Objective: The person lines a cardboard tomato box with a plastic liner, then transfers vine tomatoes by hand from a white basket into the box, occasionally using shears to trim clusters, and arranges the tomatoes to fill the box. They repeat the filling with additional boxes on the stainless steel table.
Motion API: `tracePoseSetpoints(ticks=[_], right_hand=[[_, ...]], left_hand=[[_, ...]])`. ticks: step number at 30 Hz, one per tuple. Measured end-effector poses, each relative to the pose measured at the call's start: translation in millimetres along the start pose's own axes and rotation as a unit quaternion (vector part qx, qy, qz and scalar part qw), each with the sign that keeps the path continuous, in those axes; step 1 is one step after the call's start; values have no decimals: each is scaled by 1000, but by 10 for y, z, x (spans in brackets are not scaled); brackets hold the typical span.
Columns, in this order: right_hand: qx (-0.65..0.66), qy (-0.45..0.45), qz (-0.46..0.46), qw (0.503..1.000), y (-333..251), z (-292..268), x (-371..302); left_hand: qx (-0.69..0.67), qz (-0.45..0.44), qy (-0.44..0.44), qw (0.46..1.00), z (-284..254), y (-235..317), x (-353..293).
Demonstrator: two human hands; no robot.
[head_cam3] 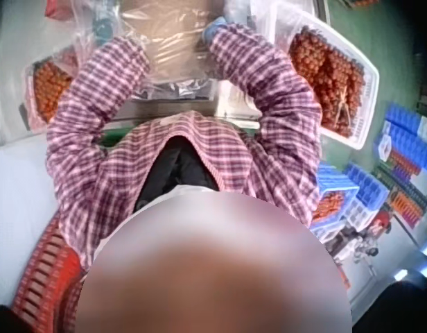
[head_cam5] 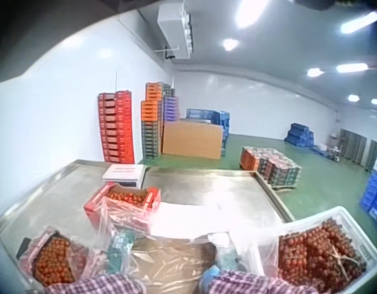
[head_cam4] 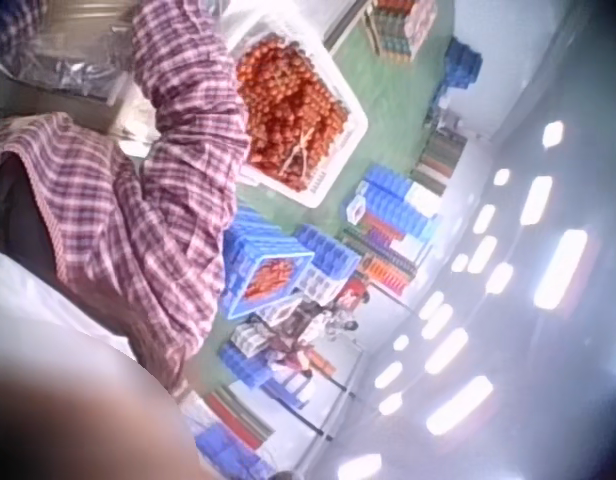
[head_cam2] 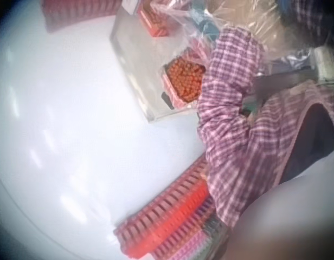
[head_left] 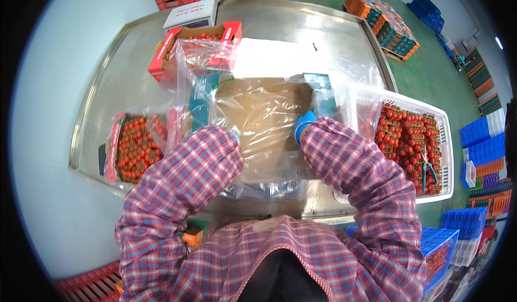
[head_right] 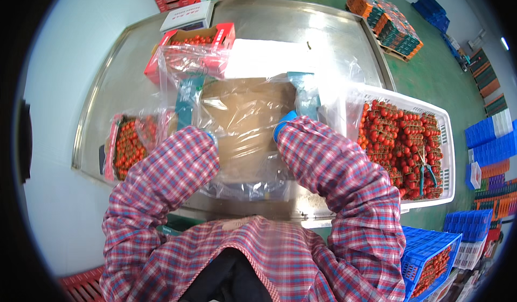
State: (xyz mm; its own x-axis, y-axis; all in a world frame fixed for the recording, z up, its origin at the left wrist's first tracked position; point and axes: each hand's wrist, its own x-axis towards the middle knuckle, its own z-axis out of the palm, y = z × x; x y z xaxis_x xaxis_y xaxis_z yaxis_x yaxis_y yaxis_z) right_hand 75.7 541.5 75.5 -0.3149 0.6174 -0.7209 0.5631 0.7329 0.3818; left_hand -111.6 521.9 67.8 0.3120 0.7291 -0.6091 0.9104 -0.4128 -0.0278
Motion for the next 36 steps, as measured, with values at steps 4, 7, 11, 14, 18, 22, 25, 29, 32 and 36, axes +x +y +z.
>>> tracePoseSetpoints(ticks=[4,7,11,14,18,22,25,29,32,36], right_hand=[[160,257,55,951,483,-72,-7],[72,653,160,737,1071,-47,207],[649,287,172,683,1536,392,780],[961,169,-33,219,1648,729,947],[620,243,231,709,1552,569,663],[412,518,-75,746,961,132,-55],[514,170,-199,817,507,69,-754],[393,384,-181,815,233,504,-1638],[222,378,-58,897,-265,1095,-1666],[192,430,115,875,-778,1913,-1360]], left_hand=[[-66,77,120,988,-268,-580,80],[-23,-11,461,887,-446,-1198,306],[-346,-124,235,900,-274,-1795,630],[-837,-115,155,512,-57,-1971,627],[-511,-232,298,773,-274,-1743,349],[-208,26,353,912,-505,-833,-49],[-192,280,42,940,-198,-285,-649],[-339,290,37,894,259,-457,-1592],[-101,169,240,951,804,-346,-1798],[79,19,481,873,1598,-288,-1679]])
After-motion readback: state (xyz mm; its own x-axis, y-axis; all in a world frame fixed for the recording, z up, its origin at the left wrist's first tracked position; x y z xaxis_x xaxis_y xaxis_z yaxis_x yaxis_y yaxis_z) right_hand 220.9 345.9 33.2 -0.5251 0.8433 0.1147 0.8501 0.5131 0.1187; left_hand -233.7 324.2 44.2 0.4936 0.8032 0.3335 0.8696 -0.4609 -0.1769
